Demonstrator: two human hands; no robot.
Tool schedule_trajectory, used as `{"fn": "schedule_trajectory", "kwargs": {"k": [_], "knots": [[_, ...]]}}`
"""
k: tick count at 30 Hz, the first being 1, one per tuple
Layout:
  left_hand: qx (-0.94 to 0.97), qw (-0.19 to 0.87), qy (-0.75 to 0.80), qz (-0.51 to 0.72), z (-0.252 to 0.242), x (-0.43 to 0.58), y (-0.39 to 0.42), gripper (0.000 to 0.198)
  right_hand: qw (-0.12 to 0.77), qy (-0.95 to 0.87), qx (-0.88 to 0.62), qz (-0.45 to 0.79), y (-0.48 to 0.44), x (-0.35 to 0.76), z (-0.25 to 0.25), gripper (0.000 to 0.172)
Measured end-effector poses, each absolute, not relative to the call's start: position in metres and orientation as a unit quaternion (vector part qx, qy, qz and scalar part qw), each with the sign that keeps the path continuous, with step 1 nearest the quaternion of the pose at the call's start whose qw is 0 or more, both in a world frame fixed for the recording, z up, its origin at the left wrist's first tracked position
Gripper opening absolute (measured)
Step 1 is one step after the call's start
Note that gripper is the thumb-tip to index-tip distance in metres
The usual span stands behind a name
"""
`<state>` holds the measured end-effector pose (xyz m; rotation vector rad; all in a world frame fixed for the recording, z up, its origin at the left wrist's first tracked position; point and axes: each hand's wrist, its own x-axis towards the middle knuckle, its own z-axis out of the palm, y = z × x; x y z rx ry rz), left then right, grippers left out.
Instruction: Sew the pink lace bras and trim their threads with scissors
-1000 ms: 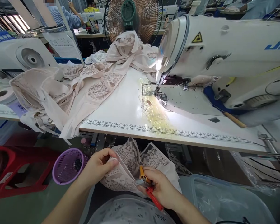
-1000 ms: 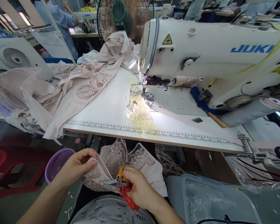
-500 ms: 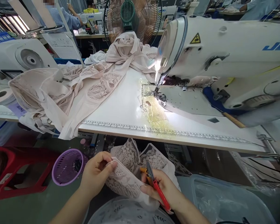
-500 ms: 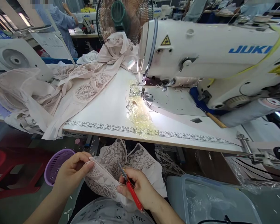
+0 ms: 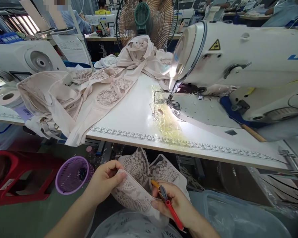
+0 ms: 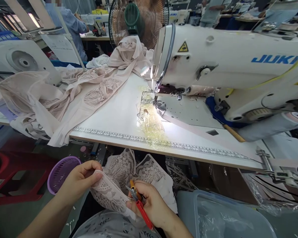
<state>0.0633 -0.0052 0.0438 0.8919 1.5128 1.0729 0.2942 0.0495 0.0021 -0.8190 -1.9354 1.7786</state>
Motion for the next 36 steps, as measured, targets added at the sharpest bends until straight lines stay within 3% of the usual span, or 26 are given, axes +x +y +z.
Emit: {"fn": "schedule_trajectory", "kwargs": {"k": [6,8,13,21,36], "knots": [[0.333,0.612,0.549,0.462,0.056,0.055,-0.007,0.030,0.171,-0.623,-0.250,0.721,0.053,0.291,0.015,0.035],[0.345,0.567,0.582,0.470,0.066,0.053,-0.008,0.031,0.177,-0.626,-0.252,0.717,0.055,0.286,0.023,0.039],[0.378,0.439,0.664,0.472,0.077,0.049,-0.007,0.029,0.268,-0.722,-0.290,0.568,0.064,0.276,0.023,0.051],[0.362,0.390,0.685,0.497,0.075,0.050,-0.006,0.031,0.276,-0.744,-0.270,0.545,0.068,0.277,0.011,0.026],[0.262,0.403,0.721,0.499,0.055,0.000,-0.007,0.033,0.203,-0.807,-0.313,0.458,0.081,0.337,0.001,0.030]]}}
